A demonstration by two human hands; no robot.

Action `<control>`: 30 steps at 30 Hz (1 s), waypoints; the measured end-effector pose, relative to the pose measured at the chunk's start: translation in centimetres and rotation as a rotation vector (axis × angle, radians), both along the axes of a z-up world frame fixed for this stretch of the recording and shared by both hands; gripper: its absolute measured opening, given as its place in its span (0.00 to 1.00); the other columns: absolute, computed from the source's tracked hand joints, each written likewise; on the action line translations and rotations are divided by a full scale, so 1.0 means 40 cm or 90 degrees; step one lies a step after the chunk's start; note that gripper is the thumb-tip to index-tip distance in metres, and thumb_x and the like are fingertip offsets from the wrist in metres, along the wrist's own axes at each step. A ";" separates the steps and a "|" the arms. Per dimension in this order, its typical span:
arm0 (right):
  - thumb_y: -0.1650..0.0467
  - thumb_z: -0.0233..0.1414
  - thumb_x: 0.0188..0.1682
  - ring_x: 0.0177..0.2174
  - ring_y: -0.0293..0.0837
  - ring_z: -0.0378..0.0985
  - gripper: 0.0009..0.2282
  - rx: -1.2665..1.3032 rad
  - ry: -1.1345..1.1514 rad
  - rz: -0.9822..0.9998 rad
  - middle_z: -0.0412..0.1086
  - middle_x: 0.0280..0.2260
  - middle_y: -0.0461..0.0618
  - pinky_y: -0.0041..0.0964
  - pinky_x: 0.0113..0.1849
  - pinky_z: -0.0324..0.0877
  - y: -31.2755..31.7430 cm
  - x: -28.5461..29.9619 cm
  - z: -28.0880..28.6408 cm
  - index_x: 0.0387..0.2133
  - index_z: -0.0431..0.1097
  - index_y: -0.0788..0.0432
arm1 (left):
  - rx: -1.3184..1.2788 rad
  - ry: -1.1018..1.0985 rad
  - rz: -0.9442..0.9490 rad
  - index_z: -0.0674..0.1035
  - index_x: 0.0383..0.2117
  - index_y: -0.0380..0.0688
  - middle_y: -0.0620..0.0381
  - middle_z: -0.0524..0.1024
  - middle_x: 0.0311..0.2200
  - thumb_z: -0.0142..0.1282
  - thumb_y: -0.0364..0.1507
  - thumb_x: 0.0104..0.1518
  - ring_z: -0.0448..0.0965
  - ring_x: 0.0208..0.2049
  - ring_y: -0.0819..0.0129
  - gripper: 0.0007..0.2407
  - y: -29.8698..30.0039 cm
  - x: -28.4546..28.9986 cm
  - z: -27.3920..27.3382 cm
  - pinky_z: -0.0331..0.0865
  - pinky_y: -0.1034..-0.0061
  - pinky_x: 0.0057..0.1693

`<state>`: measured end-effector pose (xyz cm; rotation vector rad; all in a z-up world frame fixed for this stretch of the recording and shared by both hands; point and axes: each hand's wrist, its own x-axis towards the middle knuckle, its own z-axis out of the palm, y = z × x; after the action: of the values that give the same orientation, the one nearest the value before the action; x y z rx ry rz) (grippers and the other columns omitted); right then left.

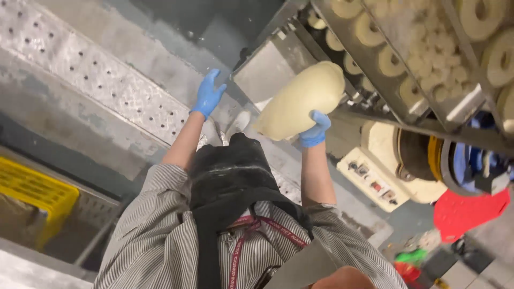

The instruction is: Processing and rolling out dough using a commercial dough sheeter machine in a bakery.

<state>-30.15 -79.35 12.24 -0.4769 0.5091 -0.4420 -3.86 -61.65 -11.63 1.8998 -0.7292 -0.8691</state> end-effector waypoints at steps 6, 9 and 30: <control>0.74 0.60 0.37 0.60 0.59 0.69 0.39 0.059 -0.004 0.289 0.64 0.61 0.61 0.55 0.61 0.67 0.157 0.216 -0.017 0.67 0.54 0.63 | 0.519 -0.843 0.088 0.63 0.69 0.61 0.49 0.46 0.74 0.64 0.31 0.49 0.52 0.71 0.42 0.36 0.320 0.161 0.195 0.37 0.29 0.66; 0.74 0.59 0.37 0.60 0.59 0.69 0.39 0.071 -0.016 0.411 0.64 0.61 0.61 0.55 0.61 0.67 0.285 0.332 -0.003 0.67 0.54 0.64 | 0.560 -0.732 0.198 0.58 0.76 0.44 0.43 0.43 0.75 0.61 0.27 0.54 0.54 0.72 0.46 0.39 0.508 0.231 0.229 0.48 0.49 0.66; 0.76 0.59 0.42 0.58 0.57 0.71 0.37 -0.077 -0.083 1.043 0.65 0.60 0.61 0.53 0.59 0.69 1.619 1.071 0.026 0.69 0.55 0.67 | -1.024 0.635 0.852 0.67 0.65 0.39 0.42 0.70 0.62 0.57 0.48 0.62 0.72 0.63 0.50 0.31 1.861 0.085 0.135 0.66 0.56 0.69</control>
<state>12.69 -14.58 13.30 -0.8092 -0.1420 1.0710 -0.45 12.79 -6.24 0.0800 0.4883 -0.0381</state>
